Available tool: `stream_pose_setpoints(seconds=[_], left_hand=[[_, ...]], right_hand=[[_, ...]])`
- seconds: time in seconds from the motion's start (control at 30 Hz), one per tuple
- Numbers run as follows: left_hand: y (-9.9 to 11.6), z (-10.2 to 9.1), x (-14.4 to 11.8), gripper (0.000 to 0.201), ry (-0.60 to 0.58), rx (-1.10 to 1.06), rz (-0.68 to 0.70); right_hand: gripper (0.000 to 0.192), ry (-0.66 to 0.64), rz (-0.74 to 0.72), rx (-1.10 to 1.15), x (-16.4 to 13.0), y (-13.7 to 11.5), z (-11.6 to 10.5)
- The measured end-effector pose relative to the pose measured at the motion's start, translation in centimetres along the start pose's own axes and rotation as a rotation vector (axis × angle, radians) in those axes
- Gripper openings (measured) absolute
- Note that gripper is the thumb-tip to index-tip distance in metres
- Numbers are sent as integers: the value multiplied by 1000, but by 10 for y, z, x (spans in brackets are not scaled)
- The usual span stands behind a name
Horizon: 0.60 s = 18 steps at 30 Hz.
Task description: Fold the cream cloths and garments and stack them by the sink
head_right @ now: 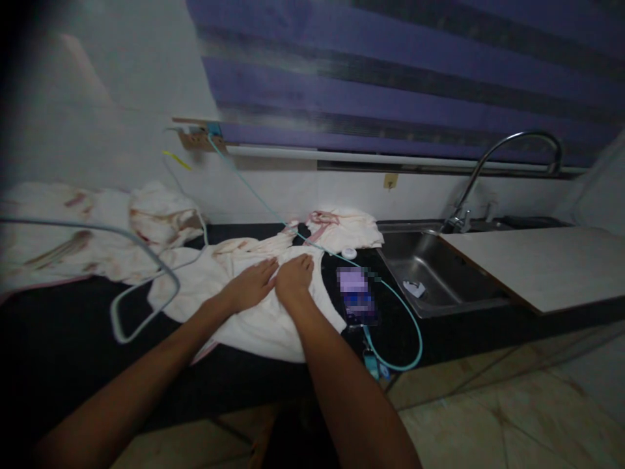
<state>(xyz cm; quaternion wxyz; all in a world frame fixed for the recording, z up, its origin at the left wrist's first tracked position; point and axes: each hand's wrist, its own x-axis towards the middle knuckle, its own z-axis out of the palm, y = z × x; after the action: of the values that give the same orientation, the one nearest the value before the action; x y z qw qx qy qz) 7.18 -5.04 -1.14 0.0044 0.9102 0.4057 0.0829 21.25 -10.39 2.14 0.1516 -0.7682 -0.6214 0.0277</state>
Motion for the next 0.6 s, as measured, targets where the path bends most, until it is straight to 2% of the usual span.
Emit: stream_pose_setpoints(seconds=[0.13,0.27,0.4,0.6], left_hand=[[1,-5,-2,70,-29,-11,-15],[1,-7,-4,72,-32,-21,-29],[-6,-4,-2,71,20,-26,-35],[-15,-9,-1,65,125,-84,7]], right_hand=[[54,101,-131,113,4,8,4],[48,84,-215,157,6,18,5],[46,67,-178,88,11,16,7],[60,61,-91,31,12,9,12]])
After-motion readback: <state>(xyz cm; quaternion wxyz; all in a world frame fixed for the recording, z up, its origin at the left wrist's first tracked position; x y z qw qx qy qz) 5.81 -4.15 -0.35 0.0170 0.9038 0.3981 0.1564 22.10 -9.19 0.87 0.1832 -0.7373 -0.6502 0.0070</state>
